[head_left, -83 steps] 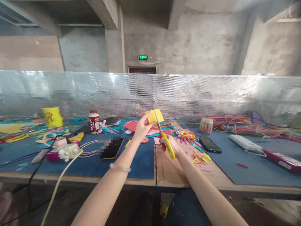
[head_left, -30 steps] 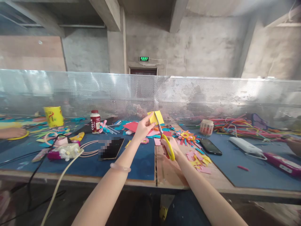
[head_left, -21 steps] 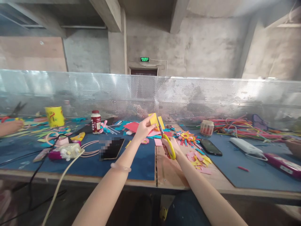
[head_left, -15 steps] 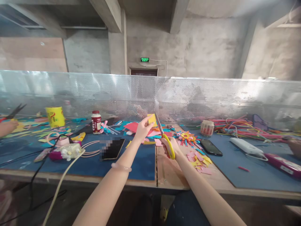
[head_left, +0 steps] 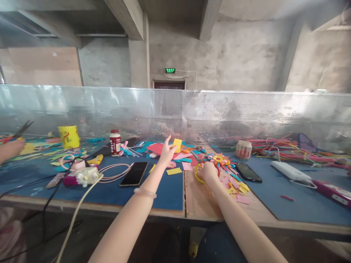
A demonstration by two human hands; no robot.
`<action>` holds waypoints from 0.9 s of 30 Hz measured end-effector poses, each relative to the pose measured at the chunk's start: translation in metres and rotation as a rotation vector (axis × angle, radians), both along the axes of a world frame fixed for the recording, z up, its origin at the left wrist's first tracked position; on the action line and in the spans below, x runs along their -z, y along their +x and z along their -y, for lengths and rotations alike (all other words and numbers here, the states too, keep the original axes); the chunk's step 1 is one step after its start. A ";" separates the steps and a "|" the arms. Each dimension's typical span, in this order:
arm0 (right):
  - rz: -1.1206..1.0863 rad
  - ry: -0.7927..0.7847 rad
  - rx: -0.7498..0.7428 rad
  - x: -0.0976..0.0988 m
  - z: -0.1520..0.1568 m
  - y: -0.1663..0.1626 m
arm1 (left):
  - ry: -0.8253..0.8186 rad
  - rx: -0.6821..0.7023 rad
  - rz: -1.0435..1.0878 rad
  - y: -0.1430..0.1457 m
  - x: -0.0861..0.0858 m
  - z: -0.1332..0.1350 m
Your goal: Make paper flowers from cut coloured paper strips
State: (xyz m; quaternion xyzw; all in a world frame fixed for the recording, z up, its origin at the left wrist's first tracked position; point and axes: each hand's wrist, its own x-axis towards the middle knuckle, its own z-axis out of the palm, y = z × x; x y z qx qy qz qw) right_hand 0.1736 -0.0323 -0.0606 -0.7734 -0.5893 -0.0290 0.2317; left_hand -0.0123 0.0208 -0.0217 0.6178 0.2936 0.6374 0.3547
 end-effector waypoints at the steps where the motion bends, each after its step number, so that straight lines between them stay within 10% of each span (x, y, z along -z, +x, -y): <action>1: 0.004 -0.010 0.004 0.001 -0.001 0.003 | -0.033 0.016 0.029 0.001 0.001 -0.001; 8: 0.043 -0.050 0.022 0.009 -0.003 0.013 | -0.158 0.284 0.075 0.008 0.008 -0.006; 27: 0.085 0.152 0.068 0.007 0.007 0.009 | -0.310 0.352 -0.123 0.018 0.000 0.026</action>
